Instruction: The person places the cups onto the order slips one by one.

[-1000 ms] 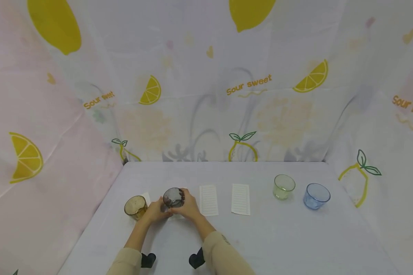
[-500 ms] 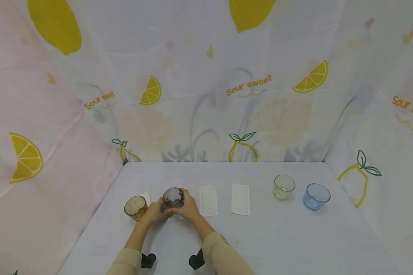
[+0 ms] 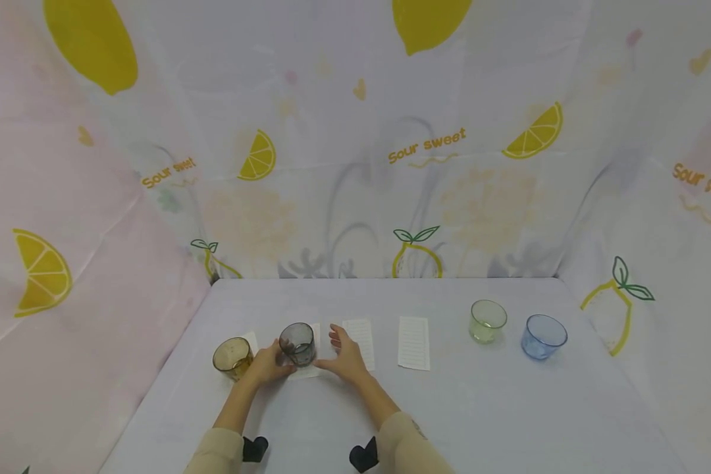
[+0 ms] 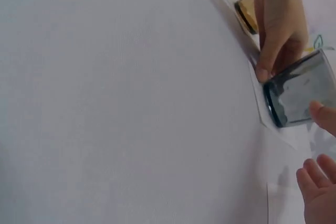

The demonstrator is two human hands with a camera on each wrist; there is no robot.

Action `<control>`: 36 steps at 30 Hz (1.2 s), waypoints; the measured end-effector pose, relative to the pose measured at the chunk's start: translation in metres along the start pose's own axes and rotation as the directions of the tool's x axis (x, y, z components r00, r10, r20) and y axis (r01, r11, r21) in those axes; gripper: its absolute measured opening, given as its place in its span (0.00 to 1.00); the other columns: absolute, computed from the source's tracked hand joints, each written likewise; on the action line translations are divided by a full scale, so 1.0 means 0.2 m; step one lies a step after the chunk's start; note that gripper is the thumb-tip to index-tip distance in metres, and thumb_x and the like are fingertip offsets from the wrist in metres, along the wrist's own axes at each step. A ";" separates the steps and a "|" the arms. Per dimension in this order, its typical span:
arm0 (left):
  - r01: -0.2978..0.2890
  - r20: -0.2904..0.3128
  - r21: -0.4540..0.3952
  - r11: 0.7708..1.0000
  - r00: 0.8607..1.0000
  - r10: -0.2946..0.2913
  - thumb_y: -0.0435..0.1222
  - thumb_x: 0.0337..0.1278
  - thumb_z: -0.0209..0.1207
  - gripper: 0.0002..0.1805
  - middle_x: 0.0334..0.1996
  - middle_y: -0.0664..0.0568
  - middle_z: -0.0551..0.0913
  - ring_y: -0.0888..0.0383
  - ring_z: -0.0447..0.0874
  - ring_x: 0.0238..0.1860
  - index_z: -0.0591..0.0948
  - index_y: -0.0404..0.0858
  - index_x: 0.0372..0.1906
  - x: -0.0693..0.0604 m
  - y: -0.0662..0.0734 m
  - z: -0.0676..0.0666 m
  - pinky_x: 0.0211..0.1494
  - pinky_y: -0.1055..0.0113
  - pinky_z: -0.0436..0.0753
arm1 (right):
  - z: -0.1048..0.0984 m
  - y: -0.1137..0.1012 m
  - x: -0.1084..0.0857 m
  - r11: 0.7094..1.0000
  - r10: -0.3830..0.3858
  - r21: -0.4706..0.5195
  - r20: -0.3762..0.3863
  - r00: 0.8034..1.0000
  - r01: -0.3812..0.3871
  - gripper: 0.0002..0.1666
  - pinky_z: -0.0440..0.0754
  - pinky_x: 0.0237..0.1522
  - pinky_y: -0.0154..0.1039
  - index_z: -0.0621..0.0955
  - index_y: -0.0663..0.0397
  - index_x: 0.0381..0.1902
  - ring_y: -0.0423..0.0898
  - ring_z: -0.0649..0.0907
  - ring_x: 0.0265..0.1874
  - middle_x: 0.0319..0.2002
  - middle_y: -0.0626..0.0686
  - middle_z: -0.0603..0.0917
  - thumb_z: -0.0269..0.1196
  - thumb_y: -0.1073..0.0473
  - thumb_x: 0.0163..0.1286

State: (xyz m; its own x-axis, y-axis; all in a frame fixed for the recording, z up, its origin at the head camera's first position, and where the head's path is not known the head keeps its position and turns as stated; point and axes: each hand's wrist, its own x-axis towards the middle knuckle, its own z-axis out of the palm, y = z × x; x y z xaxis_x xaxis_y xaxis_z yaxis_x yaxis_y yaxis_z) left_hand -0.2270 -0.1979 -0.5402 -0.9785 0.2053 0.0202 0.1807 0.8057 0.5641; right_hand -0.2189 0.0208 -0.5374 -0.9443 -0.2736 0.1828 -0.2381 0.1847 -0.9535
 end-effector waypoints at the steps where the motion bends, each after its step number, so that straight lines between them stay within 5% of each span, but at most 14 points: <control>1: -0.005 -0.001 0.002 1.000 1.000 0.005 0.34 0.38 0.71 0.32 0.55 0.18 0.67 0.23 0.68 0.54 0.75 0.26 0.53 0.00 0.00 0.00 0.58 0.38 0.69 | -0.02 0.00 -0.01 1.000 -0.003 0.000 -0.005 1.000 0.003 0.48 0.73 0.57 0.56 0.61 0.74 0.64 0.69 0.74 0.56 0.56 0.76 0.71 0.72 0.68 0.49; 15: 0.017 0.026 -0.020 1.000 1.000 -0.017 0.34 0.42 0.70 0.33 0.58 0.20 0.65 0.23 0.64 0.58 0.74 0.26 0.57 0.00 0.00 0.00 0.60 0.37 0.66 | -0.45 -0.04 -0.22 0.996 -0.012 -0.089 -0.195 0.981 -0.005 0.44 0.76 0.55 0.52 0.65 0.68 0.64 0.64 0.77 0.54 0.54 0.70 0.75 0.72 0.66 0.51; 22: 0.019 0.032 -0.038 0.999 0.999 -0.018 0.33 0.42 0.70 0.33 0.59 0.18 0.63 0.24 0.63 0.59 0.73 0.25 0.57 0.00 0.00 0.00 0.61 0.38 0.66 | -0.72 -0.06 -0.34 0.982 -0.066 -0.188 -0.297 0.953 0.010 0.43 0.76 0.54 0.50 0.64 0.71 0.63 0.66 0.77 0.52 0.54 0.72 0.75 0.71 0.68 0.52; 27: 0.005 0.021 -0.034 0.999 1.000 -0.004 0.33 0.42 0.70 0.32 0.58 0.18 0.63 0.25 0.64 0.59 0.74 0.26 0.56 0.00 0.00 0.01 0.61 0.38 0.66 | -0.90 -0.08 -0.42 0.956 -0.151 -0.292 -0.429 0.890 0.021 0.41 0.76 0.52 0.26 0.66 0.74 0.60 0.61 0.79 0.50 0.51 0.73 0.76 0.71 0.71 0.50; 32: 0.009 0.017 -0.034 0.999 1.000 -0.008 0.33 0.41 0.70 0.32 0.58 0.18 0.63 0.25 0.64 0.59 0.74 0.25 0.56 0.00 -0.01 0.01 0.61 0.38 0.66 | -1.03 -0.08 -0.48 0.948 -0.198 -0.320 -0.598 0.776 -0.004 0.39 0.69 0.50 0.15 0.70 0.76 0.57 0.39 0.77 0.49 0.51 0.72 0.76 0.71 0.74 0.47; 34: 0.013 0.020 -0.034 0.999 1.000 -0.012 0.33 0.42 0.69 0.33 0.58 0.17 0.62 0.24 0.64 0.59 0.74 0.25 0.56 0.00 -0.01 0.01 0.61 0.38 0.66 | -1.07 -0.08 -0.49 0.945 -0.205 -0.325 -0.649 0.732 -0.024 0.38 0.68 0.52 0.15 0.70 0.76 0.57 0.42 0.77 0.52 0.53 0.71 0.75 0.71 0.74 0.46; 36: 0.006 0.016 -0.031 0.999 1.000 -0.005 0.33 0.42 0.69 0.33 0.58 0.17 0.63 0.25 0.64 0.59 0.74 0.25 0.56 -0.01 -0.01 0.01 0.61 0.38 0.66 | -1.11 -0.07 -0.49 0.944 -0.198 -0.326 -0.676 0.710 -0.048 0.39 0.66 0.56 0.17 0.69 0.76 0.58 0.52 0.75 0.56 0.55 0.72 0.73 0.71 0.73 0.47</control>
State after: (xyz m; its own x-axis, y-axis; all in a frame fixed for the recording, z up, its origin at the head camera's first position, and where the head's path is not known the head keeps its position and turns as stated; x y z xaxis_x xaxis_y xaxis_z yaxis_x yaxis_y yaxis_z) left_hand -0.2259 -0.1994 -0.5429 -0.9777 0.2101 0.0035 0.1717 0.7891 0.5898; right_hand -0.1726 0.2549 -0.4884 -0.7770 0.4069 0.4803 -0.2540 0.4955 -0.8307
